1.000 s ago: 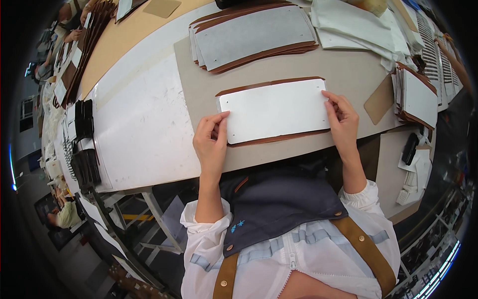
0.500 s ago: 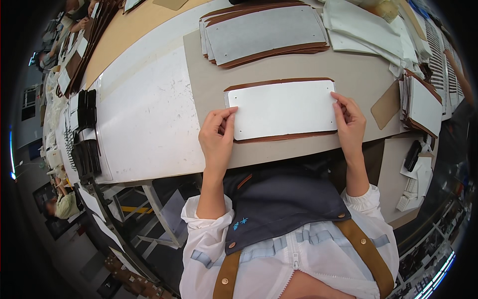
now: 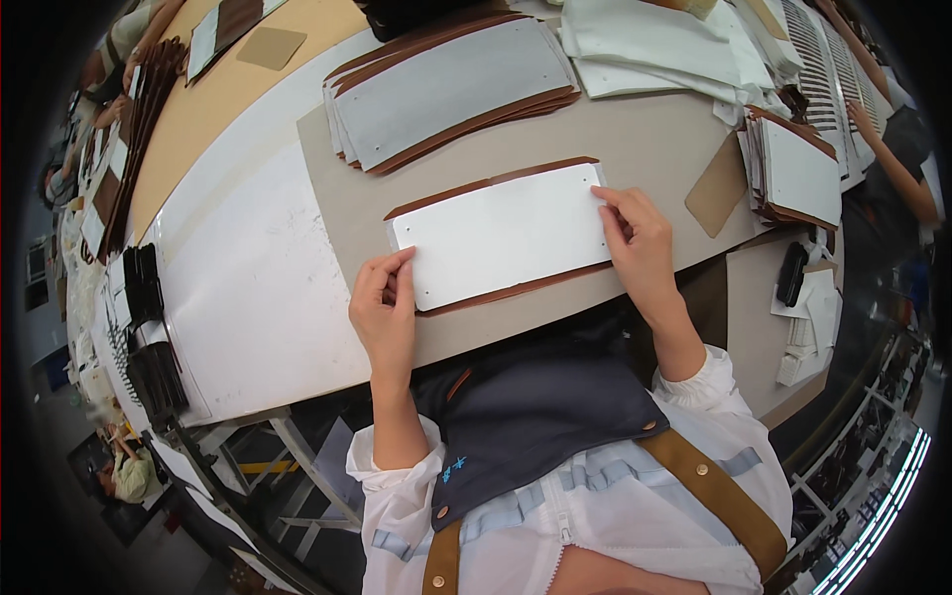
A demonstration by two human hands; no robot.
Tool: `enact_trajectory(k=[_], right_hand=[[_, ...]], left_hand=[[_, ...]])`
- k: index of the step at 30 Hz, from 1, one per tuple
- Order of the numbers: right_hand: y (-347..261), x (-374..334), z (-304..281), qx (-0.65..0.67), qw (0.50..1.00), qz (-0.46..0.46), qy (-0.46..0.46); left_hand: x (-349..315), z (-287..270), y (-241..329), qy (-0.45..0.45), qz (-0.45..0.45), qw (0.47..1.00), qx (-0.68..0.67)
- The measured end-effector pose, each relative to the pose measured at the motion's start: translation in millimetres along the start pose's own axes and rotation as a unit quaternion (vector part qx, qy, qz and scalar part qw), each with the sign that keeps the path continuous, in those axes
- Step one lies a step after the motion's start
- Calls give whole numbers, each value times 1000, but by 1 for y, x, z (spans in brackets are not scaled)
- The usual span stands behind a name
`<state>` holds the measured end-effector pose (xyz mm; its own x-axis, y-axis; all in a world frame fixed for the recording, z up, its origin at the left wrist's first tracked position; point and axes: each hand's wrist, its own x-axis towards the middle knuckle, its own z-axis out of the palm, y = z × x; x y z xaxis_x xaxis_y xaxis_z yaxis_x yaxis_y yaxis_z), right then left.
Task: The person repeatedly picks up white rectangular sheets and places them onto brown rectangular bases on a workbench. They smooth the white sheets onto the brown bases with their hands and then move the assembled units to a stack on the right side of the table.
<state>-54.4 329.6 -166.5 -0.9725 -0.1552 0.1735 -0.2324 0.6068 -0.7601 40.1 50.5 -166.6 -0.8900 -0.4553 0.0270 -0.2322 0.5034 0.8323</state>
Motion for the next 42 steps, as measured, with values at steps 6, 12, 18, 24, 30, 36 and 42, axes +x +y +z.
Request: enact_trajectory(k=[6, 12, 18, 24, 30, 36, 42], right_hand=[[2, -1, 1, 0, 1000, 0, 1], [1, -1, 0, 3, 1000, -2, -5], [-1, 0, -1, -11, 1000, -16, -10], [1, 5, -10, -96, 992, -58, -59], [9, 16, -22, -112, 986, -99, -76], [19, 8, -19, -74, 990, -104, -52], [31, -4, -1, -159, 970, -181, 25]], left_hand=[[0, 2, -1, 3, -2, 1000, -1], [0, 1, 0, 0, -1, 1000, -6], [1, 1, -3, 2, 5, 1000, -7], [1, -1, 2, -15, 6, 999, 36], [4, -5, 3, -28, 79, 989, 125], [4, -6, -11, -16, 121, 985, 119], [0, -4, -18, 1, 184, 971, 151]])
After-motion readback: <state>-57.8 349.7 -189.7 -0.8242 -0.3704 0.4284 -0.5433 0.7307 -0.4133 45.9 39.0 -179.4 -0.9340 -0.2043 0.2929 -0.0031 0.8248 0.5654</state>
